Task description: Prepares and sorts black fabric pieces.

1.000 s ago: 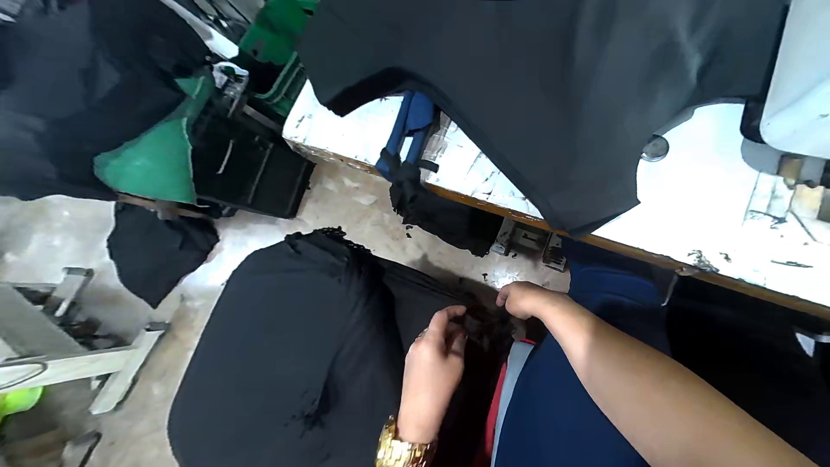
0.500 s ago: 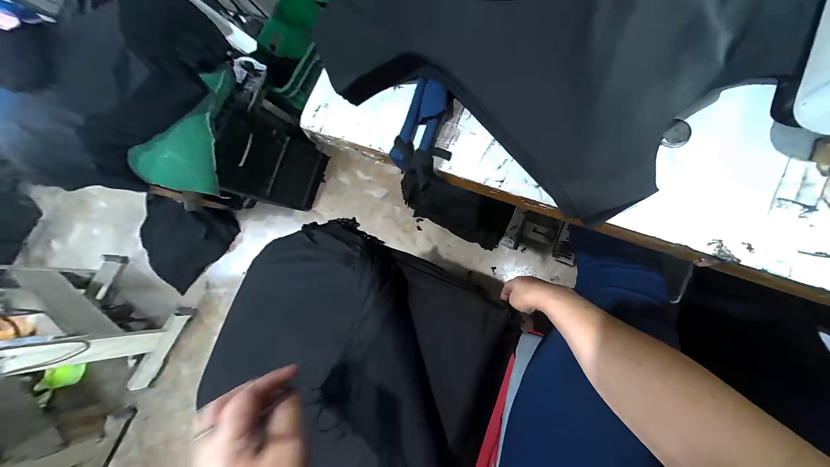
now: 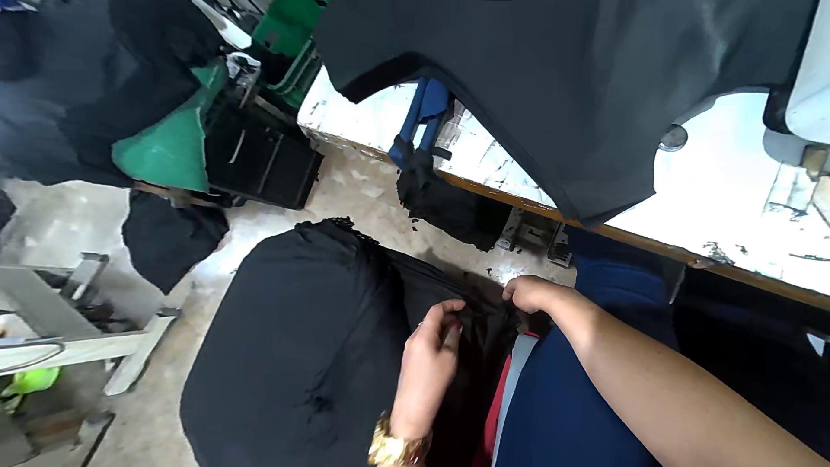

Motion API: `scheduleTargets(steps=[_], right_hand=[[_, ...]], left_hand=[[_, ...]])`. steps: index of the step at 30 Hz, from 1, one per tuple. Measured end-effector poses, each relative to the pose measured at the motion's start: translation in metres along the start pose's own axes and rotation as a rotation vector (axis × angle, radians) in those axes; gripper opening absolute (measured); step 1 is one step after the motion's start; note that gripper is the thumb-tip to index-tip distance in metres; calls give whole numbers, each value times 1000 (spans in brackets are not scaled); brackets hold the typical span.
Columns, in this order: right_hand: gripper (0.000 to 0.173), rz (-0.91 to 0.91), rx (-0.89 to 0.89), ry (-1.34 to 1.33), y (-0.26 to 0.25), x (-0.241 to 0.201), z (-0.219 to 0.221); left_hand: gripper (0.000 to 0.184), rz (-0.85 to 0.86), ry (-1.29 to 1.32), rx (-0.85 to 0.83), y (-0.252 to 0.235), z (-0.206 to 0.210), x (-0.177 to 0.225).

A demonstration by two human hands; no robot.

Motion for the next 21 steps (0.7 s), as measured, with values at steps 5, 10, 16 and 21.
scheduleTargets(steps=[5,10,16,21], right_hand=[[42,-1,-7,-23,1,-2,-1],[42,-14,-7,-18,-11,-6,5],[38,-42,38,32,2,-3,-3],[41,-17,25,-9,1,0,-4]], left_hand=[[36,94,-83,265,55,-128,-6],[42,122,-252,414,47,-110,20],[37,159,-445,-27,-21,47,22],[28,38,-232,-7,-16,25,9]])
Point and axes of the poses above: each hand's wrist, its own y-axis away from the middle knuckle, its own z-axis out of the palm, x = y × z, the point moved 8 cm from there along -y, towards the middle knuckle, and after that the axes turned 10 degrees about y, right-handed, at the moved point
